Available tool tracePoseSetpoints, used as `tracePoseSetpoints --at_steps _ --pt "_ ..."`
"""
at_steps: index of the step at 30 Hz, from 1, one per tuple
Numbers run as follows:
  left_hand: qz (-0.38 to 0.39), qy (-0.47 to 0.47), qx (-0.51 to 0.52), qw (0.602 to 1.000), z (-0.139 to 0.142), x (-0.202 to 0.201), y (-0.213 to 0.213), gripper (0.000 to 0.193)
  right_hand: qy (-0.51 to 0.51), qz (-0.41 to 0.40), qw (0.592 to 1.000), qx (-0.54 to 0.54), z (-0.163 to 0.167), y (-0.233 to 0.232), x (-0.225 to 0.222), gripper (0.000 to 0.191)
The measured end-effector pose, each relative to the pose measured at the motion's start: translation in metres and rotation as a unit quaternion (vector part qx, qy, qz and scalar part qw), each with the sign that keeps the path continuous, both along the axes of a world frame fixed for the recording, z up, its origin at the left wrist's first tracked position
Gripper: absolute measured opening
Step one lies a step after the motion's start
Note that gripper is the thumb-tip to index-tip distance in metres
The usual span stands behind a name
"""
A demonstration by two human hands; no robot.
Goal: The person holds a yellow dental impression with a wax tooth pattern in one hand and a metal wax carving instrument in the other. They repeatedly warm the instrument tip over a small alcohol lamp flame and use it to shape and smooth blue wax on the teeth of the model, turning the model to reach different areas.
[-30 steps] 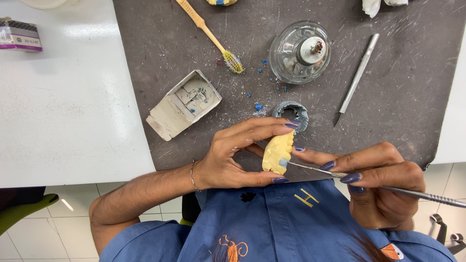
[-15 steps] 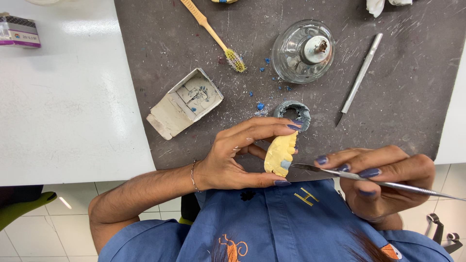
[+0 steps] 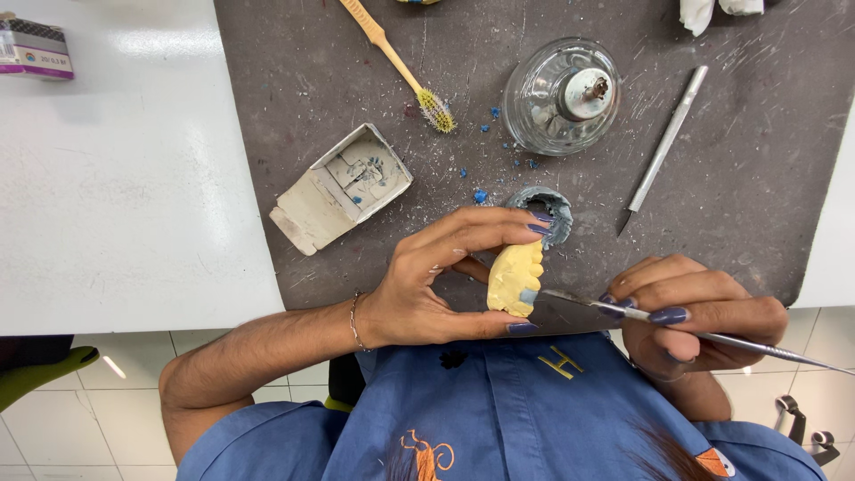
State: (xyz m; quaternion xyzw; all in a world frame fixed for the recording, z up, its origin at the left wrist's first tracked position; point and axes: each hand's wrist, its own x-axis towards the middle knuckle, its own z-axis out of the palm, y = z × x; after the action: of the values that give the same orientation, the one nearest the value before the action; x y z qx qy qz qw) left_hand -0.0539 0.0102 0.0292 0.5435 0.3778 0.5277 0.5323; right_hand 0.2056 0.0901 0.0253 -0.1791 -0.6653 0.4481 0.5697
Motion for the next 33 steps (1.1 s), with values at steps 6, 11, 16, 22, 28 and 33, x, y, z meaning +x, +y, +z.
tracePoseSetpoints --at_steps 6,11,16,22,28,33 --pt "0.036 0.027 -0.012 0.999 0.005 0.001 0.004 0.065 -0.05 -0.013 0.999 -0.014 0.0 0.01 -0.006 0.037" --pt "0.038 0.023 -0.04 0.998 0.007 0.002 0.006 0.067 -0.056 0.01 0.997 -0.047 -0.001 0.013 -0.013 0.038" --pt "0.028 0.026 -0.045 0.998 0.007 0.002 0.006 0.068 -0.045 0.013 0.999 -0.016 -0.002 0.016 -0.016 0.038" --pt "0.025 0.031 -0.045 0.998 0.006 0.002 0.007 0.066 -0.078 0.031 0.996 -0.039 0.004 0.009 -0.016 0.038" --pt "0.024 0.03 -0.042 0.998 0.008 0.002 0.006 0.066 -0.085 0.038 0.995 -0.041 0.005 0.009 -0.016 0.038" --pt "0.024 0.028 -0.039 0.999 0.007 0.002 0.007 0.066 -0.085 0.036 0.995 -0.05 0.003 0.01 -0.014 0.038"
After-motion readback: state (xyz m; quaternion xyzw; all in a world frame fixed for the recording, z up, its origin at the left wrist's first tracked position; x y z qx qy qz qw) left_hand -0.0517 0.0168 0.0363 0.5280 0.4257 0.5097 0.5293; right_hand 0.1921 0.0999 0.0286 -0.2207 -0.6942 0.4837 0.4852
